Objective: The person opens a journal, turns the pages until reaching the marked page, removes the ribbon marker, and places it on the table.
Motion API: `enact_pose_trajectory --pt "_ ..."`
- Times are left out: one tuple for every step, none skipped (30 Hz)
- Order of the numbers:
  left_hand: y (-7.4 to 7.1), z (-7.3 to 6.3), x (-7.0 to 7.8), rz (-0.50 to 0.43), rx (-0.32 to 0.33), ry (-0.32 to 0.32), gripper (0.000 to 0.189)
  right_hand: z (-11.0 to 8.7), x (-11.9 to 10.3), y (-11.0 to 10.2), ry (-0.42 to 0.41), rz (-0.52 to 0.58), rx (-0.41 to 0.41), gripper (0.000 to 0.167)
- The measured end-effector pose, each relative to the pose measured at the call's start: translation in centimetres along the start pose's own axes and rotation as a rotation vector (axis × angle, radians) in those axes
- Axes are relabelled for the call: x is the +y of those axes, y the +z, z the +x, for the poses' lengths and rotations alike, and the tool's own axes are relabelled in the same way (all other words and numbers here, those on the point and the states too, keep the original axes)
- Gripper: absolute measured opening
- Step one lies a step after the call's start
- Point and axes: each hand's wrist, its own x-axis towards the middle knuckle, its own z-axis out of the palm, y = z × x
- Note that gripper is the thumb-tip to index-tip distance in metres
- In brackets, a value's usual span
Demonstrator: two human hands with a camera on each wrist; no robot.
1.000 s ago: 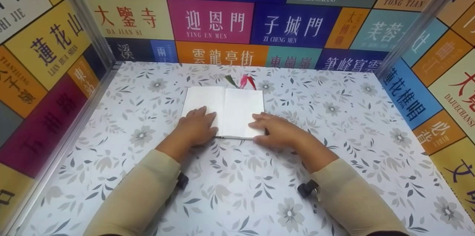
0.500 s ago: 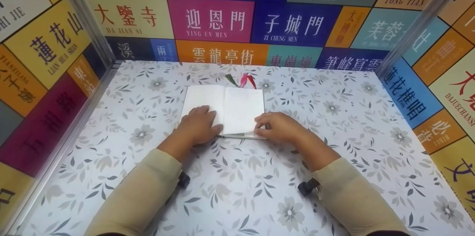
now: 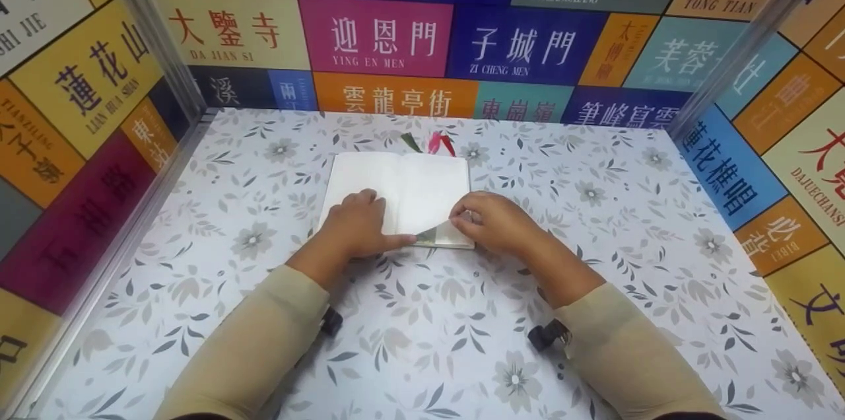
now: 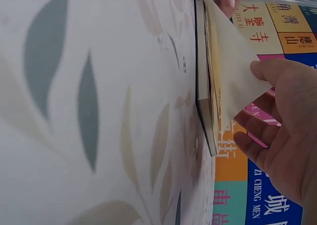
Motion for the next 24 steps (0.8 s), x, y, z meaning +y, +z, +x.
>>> enact_pose_trajectory --pt "0.0 0.0 0.1 0.005 0.001 -0.001 0.125 0.0 -0.1 0.0 -0.014 0.004 0.015 0.016" --pt "0.1 0.0 0.1 0.012 0.004 0.000 0.125 -0.1 -0.2 0.0 -0.032 0.008 0.034 0.016" --pt "0.1 0.0 0.2 0.022 0.008 0.006 0.126 -0.1 -0.2 0.0 -0.051 0.011 0.054 0.015" --pt "0.1 0.0 0.3 0.027 0.010 0.009 0.126 -0.1 -0.3 0.0 -0.069 0.013 0.075 0.014" --pt "0.0 0.0 0.4 0.030 0.012 0.012 0.126 -0.2 -0.4 0.0 -0.087 0.016 0.095 0.013" --pt "0.0 -0.1 0.4 0.035 0.014 0.016 0.126 -0.2 -0.4 0.0 -0.100 0.021 0.110 0.012" --pt "0.0 -0.1 0.5 0.040 0.016 0.022 0.126 -0.2 -0.5 0.0 -0.110 0.022 0.123 0.012" --pt "0.0 -0.1 0.6 0.043 0.019 0.026 0.125 -0.3 -0.7 0.0 -0.114 0.024 0.133 0.011" --pt "0.0 -0.1 0.6 0.047 0.021 0.030 0.125 -0.3 -0.8 0.0 -0.117 0.026 0.141 0.011" --pt "-0.1 -0.1 0.7 0.050 0.024 0.034 0.124 -0.3 -0.9 0.0 -0.117 0.029 0.147 0.010" --pt "-0.1 -0.1 0.7 0.051 0.028 0.035 0.124 -0.4 -1.0 0.0 -0.118 0.030 0.152 0.010" --pt "-0.1 -0.1 0.7 0.053 0.033 0.039 0.123 -0.4 -1.2 -0.1 -0.120 0.031 0.155 0.010" --pt "-0.1 -0.1 0.8 0.051 0.039 0.041 0.123 -0.4 -1.3 -0.1 -0.124 0.030 0.160 0.010" --pt "0.0 0.0 0.8 0.049 0.045 0.042 0.122 -0.4 -1.3 -0.1 -0.128 0.031 0.163 0.010" --pt "0.0 0.0 0.7 0.045 0.052 0.043 0.122 -0.4 -1.4 -0.1 -0.136 0.030 0.168 0.010" --pt "0.0 0.1 0.7 0.041 0.058 0.043 0.121 -0.4 -1.4 -0.1 -0.142 0.029 0.171 0.010" --pt "0.1 0.1 0.7 0.034 0.062 0.042 0.121 -0.4 -1.5 -0.1 -0.147 0.026 0.174 0.010" --pt "0.1 0.1 0.7 0.029 0.068 0.040 0.120 -0.4 -1.5 -0.1 -0.152 0.024 0.176 0.011" --pt "0.1 0.2 0.7 0.025 0.073 0.037 0.119 -0.4 -1.5 -0.1 -0.154 0.020 0.178 0.011" --pt "0.1 0.2 0.7 0.022 0.079 0.036 0.118 -0.3 -1.5 -0.1 -0.156 0.017 0.181 0.012" --pt "0.1 0.2 0.8 0.019 0.083 0.036 0.118 -0.3 -1.5 -0.1 -0.159 0.013 0.184 0.012" --pt "0.1 0.2 0.8 0.021 0.090 0.038 0.118 -0.3 -1.5 -0.1 -0.164 0.010 0.189 0.012" --pt "0.0 0.2 0.8 0.023 0.095 0.039 0.117 -0.3 -1.5 -0.2 -0.169 0.005 0.195 0.013" --pt "0.0 0.2 0.9 0.027 0.103 0.040 0.117 -0.3 -1.6 -0.2 -0.174 0.001 0.201 0.013"
